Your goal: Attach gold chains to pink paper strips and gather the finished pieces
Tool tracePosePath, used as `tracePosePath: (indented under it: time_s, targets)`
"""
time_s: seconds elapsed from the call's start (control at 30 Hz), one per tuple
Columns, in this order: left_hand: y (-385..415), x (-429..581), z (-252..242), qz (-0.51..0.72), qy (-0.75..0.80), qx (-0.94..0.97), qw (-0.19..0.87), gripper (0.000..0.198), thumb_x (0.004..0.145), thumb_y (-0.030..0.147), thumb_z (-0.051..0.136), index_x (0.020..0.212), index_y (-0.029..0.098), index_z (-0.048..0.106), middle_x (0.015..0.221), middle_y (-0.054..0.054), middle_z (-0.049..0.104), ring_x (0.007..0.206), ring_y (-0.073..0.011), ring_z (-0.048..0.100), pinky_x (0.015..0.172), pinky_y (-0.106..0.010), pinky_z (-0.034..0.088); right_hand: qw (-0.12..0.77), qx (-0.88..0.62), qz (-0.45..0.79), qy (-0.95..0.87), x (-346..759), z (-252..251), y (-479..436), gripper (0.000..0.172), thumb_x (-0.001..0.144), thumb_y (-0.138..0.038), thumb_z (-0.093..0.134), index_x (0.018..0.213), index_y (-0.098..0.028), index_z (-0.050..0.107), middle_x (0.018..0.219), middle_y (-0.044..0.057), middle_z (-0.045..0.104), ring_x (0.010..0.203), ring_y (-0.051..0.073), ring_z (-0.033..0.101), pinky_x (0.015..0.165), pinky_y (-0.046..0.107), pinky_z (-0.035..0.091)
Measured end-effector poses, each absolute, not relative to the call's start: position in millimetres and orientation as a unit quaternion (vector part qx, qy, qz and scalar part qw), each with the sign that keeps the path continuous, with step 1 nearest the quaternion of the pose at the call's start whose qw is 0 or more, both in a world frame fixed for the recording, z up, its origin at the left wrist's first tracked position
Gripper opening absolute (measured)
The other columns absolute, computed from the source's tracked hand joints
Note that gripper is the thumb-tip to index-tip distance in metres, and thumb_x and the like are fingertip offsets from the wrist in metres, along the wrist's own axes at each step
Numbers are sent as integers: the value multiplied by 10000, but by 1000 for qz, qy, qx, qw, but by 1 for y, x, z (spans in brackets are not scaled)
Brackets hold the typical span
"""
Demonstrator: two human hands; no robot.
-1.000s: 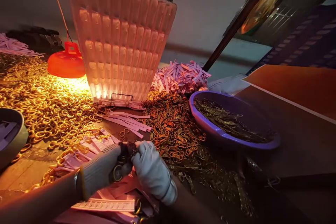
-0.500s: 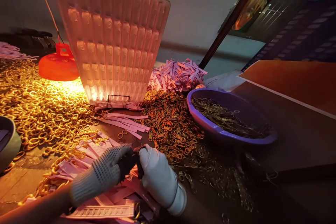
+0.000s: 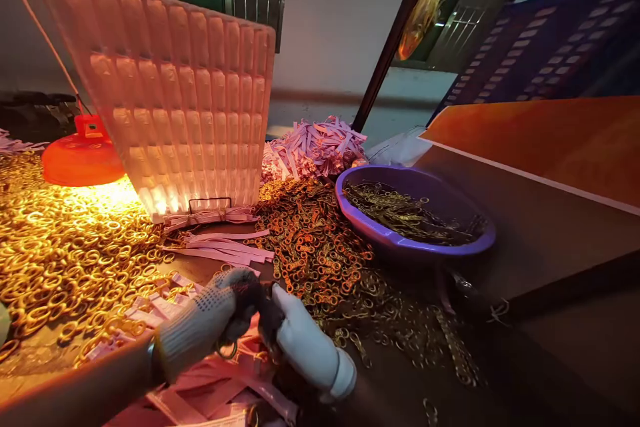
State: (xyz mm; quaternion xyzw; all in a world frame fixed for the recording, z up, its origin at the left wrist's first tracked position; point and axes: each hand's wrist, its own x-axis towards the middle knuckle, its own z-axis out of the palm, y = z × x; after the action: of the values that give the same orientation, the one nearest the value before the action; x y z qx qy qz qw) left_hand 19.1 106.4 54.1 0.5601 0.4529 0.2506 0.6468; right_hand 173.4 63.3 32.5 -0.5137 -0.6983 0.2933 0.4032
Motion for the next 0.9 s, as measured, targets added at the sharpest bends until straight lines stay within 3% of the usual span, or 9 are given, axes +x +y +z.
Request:
tracePosePath:
  time_s: [0.1,0.2,0.3,0.4,0.47,0.57,0.67,0.77,0.9]
  targets:
    - [168,36,49,182,456,717,494,285,919,387,420,796,183,576,572,32,484,440,-89,389,428,-215,304,517,-517,322,-602,196,17,78,256,948,-344,448,871,-173,623,707,21,600,658,146,506,602,231,463]
    - [244,56,34,155,494,761,391,272,925,324,564,724,143,593,636,9,525,563,-110,480,536,-237,395,565,-513,344,-547,215,6,84,284,933,-384,494,936,-159,667,684,12,564,660,150,499,586,234,458]
    - [297,76,11,117,525,780,319,222,930,348,631,893,128,632,847,-23,625,754,-151,598,715,-321,523,543,-496,383,-559,225,2,83,249,903,-355,561,928,-143,691,738,18,586,692,142,511,606,223,456]
    - [315,91,-11,101,539,787,282,218,923,328,649,1024,134,642,1057,-68,646,950,-203,627,856,-406,535,505,-510,374,-588,230,5,80,217,882,-270,538,964,-151,700,790,32,635,729,158,553,663,237,489]
    - [315,92,-17,105,538,790,274,200,916,310,655,1012,135,643,1081,-71,640,984,-212,617,882,-418,522,485,-528,321,-619,230,8,81,273,862,-195,475,1011,-168,702,828,47,667,774,180,595,735,265,519]
    - [301,77,-6,128,521,790,296,144,920,276,619,891,136,629,909,-44,629,836,-174,598,777,-337,506,467,-541,215,-665,228,11,86,392,789,-105,425,1056,-186,700,938,70,697,874,206,631,852,305,529]
    - [268,46,24,144,504,771,361,222,938,343,514,826,166,587,635,8,529,554,-129,487,535,-253,401,447,-531,158,-702,219,17,95,438,759,-62,440,1101,-195,679,1028,72,701,966,209,632,914,310,512]
    - [216,14,57,150,489,737,442,344,920,524,445,830,202,524,500,54,418,403,-105,332,396,-234,268,374,-535,156,-742,203,31,102,383,777,-55,488,1085,-197,666,980,61,715,935,196,646,844,256,504]
    - [151,-12,77,223,481,625,573,397,830,599,524,743,216,467,469,79,359,383,-73,229,356,-193,182,241,-584,108,-768,175,52,101,258,765,-89,548,981,-183,653,904,70,718,825,205,666,696,249,452]
